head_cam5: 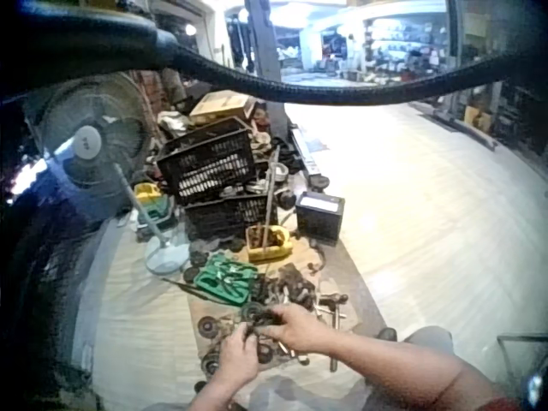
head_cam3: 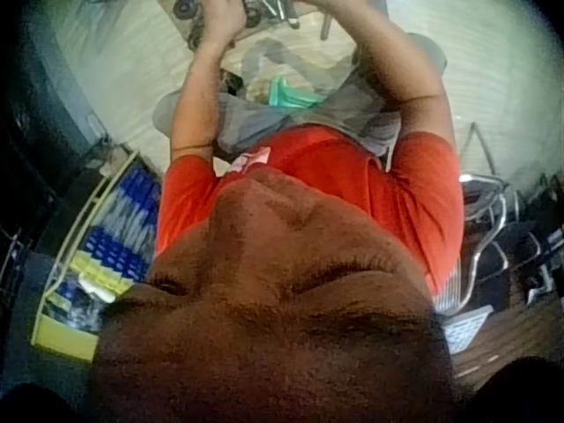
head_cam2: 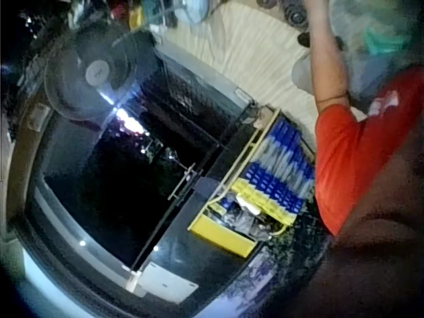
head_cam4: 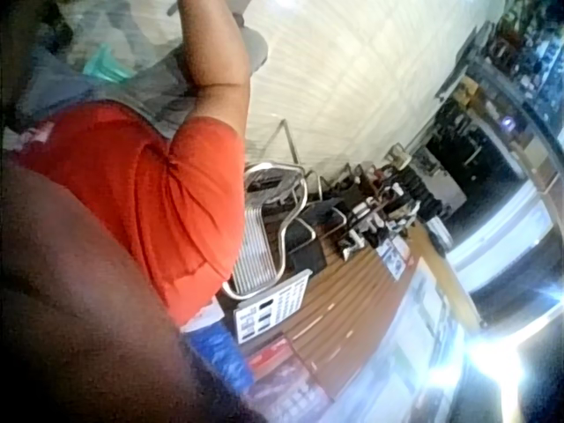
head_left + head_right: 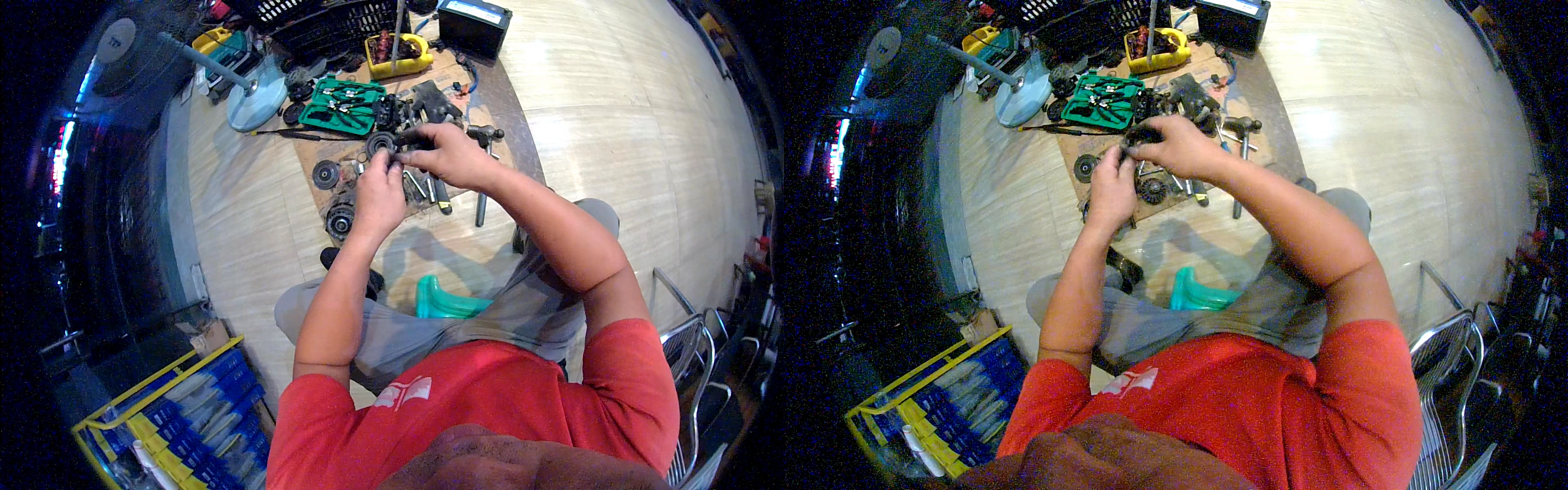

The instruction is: The person disassembles an alternator by hand, pulling out internal parts like gears and bearings and placing them on a wooden board.

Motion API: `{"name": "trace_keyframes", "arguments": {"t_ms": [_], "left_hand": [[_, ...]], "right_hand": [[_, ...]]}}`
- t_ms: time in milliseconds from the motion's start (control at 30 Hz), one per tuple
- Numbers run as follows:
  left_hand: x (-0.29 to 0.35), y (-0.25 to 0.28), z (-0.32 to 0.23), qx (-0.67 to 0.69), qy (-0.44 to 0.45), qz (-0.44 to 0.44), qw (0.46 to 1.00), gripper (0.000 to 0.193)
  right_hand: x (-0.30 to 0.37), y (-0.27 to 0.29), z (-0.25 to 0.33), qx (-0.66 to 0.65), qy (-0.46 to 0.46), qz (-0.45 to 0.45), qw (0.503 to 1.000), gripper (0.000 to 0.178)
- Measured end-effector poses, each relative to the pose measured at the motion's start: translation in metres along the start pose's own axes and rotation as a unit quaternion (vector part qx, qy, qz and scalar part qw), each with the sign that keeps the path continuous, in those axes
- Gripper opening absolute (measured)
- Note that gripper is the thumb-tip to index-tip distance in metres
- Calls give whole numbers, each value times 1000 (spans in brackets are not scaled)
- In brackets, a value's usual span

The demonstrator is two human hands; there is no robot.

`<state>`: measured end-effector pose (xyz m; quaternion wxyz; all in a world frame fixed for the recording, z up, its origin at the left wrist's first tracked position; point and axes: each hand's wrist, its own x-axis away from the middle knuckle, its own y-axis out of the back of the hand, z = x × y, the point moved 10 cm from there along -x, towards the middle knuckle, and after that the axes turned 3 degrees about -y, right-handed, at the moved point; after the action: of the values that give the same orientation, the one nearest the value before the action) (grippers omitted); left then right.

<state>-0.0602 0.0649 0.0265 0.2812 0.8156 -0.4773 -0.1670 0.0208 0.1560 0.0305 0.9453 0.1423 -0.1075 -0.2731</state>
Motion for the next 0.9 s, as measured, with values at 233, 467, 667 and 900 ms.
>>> {"name": "trace_keyframes", "arguments": {"t_ms": [233, 467, 667, 900], "left_hand": [[1, -7, -4, 13, -26, 19, 999, 16], [0, -33, 36, 309, 116, 80, 940, 25], [1, -35, 40, 425, 171, 56, 887, 25], [3, -34, 46, 509, 188, 50, 838, 16]], "right_hand": [[-2, -1, -7, 43, 24, 2, 999, 26], [-1, -3, -9, 5, -17, 49, 999, 26], [1, -3, -5, 9, -15, 65, 998, 28], [2, -3, -7, -122, -50, 59, 989, 23]]}}
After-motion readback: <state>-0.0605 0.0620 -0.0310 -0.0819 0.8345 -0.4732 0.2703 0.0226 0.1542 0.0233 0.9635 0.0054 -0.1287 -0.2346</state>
